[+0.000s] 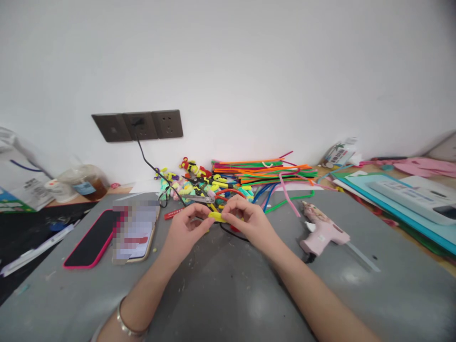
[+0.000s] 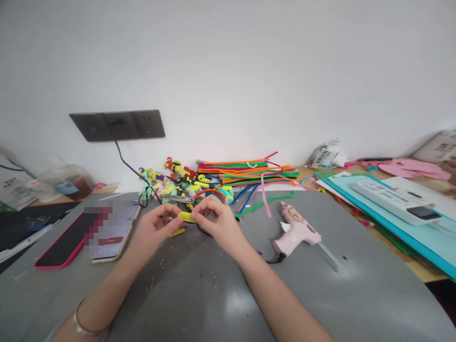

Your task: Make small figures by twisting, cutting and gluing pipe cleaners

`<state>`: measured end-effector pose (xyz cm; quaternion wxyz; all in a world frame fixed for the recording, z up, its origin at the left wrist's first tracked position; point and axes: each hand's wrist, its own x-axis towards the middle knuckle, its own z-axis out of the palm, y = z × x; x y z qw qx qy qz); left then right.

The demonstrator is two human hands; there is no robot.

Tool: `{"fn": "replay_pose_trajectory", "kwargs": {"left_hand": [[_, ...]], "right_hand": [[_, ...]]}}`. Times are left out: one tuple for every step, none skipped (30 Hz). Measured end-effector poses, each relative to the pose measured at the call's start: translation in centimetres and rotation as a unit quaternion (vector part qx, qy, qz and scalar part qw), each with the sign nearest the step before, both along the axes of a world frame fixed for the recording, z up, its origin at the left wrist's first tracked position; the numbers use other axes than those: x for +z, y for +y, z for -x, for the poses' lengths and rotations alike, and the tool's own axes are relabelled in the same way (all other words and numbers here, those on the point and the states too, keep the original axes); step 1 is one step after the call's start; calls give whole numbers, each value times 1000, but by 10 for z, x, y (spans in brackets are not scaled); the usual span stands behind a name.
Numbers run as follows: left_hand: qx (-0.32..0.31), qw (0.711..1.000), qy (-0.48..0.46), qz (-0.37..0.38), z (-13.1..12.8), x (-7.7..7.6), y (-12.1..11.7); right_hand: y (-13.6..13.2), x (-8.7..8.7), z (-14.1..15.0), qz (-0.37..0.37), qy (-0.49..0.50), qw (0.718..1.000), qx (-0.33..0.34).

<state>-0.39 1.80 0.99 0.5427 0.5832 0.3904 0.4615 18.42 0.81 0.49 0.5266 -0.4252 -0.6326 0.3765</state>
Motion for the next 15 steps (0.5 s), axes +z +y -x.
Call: {"fn": "replay_pose_trajectory", "kwargs": {"left_hand": [[1, 1000, 1, 1, 0, 0, 0], [1, 1000, 2, 2, 0, 0, 0], [1, 1000, 4, 4, 0, 0, 0], [0, 1000, 6, 4, 1, 0, 0], [0, 1000, 8, 4, 1, 0, 0], [-1, 1000, 9, 4, 1, 0, 0], [0, 1000, 10, 2, 1, 1, 0], [1, 1000, 12, 0, 1, 1, 0], [2, 1000, 14, -2, 1, 1, 0], [2, 1000, 16, -3, 1, 1, 0], [3, 1000, 18, -4, 1, 1, 0], [4, 1000, 20, -5, 1, 0, 0], [4, 1000, 21, -7, 1, 0, 0], [4, 1000, 23, -8, 1, 0, 0], [4, 1000, 25, -10, 1, 0, 0]], "right_hand": [[0, 0, 0, -3, -2, 1000, 0], [0, 0, 0, -5, -4, 1000, 0], [0, 0, 0, -6, -6, 1000, 0], [0, 0, 0, -8, -8, 1000, -1], [0, 0, 0, -9, -10, 1000, -1], [0, 0, 0, -11, -12, 1000, -2], [0, 0, 0, -12, -15, 1000, -2], [-1, 0, 0, -13, -17, 1000, -1], [-1, 0, 0, -14, -19, 1000, -1], [-1, 0, 1, -16, -19, 1000, 1], [-1, 0, 1, -18, -18, 1000, 3], [-1, 0, 1, -19, -18, 1000, 5], [-1, 1, 1, -20, -17, 1000, 7], [-2, 1, 1, -22, -18, 1000, 8], [-2, 1, 1, -23, -19, 1000, 9]]}}
